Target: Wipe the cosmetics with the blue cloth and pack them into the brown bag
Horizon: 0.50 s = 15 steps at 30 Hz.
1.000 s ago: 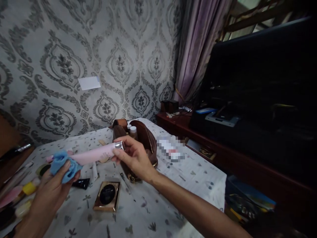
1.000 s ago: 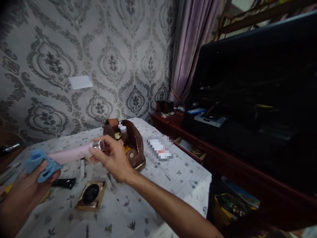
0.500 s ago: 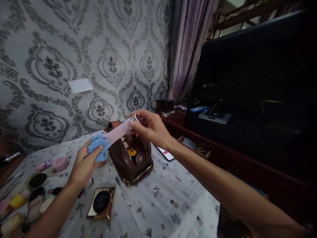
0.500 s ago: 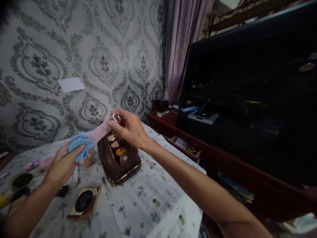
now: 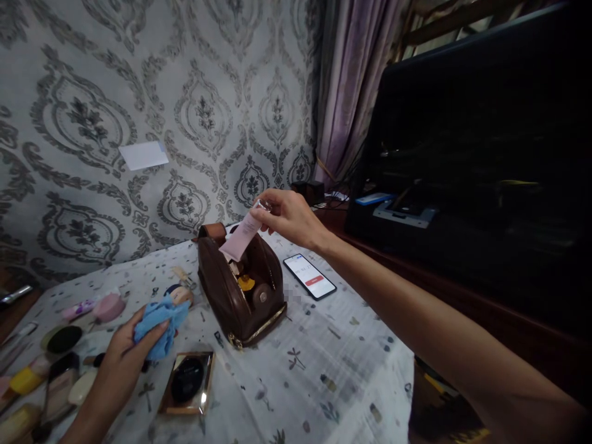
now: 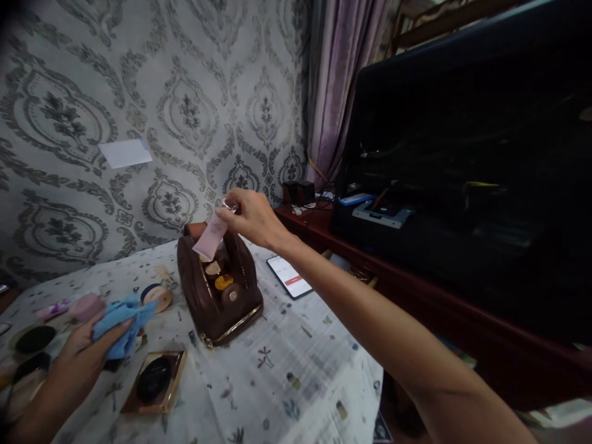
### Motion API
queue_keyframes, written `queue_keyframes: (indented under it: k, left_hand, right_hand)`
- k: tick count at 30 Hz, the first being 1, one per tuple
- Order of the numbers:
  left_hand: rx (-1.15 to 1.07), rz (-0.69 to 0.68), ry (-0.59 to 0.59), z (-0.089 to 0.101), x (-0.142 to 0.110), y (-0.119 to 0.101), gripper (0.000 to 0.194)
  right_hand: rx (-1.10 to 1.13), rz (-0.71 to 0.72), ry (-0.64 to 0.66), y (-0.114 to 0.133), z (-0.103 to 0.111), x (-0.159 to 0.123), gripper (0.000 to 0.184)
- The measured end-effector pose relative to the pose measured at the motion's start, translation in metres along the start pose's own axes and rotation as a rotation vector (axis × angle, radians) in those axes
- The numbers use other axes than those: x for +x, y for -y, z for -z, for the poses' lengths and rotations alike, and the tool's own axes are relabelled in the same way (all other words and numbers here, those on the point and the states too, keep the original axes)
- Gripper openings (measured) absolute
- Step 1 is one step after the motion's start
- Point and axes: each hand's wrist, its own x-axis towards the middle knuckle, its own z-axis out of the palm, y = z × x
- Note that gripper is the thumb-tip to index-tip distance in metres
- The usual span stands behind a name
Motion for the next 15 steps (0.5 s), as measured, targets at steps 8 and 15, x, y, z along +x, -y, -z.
queue_keyframes:
  k: [8, 15]
  left_hand:
    - [0.095, 0.169, -0.129, 0.019, -0.015, 0.021, 0.062]
    - [-0.051, 0.318, -0.125, 0.035, -0.020, 0.055, 0.060]
  right_hand:
    - [-0.517, -0.063, 0.283, -0.008, -0.016, 0.000, 0.021]
    - [-0.728, -0.131, 0.429, -0.021, -0.046, 0.000, 0.023]
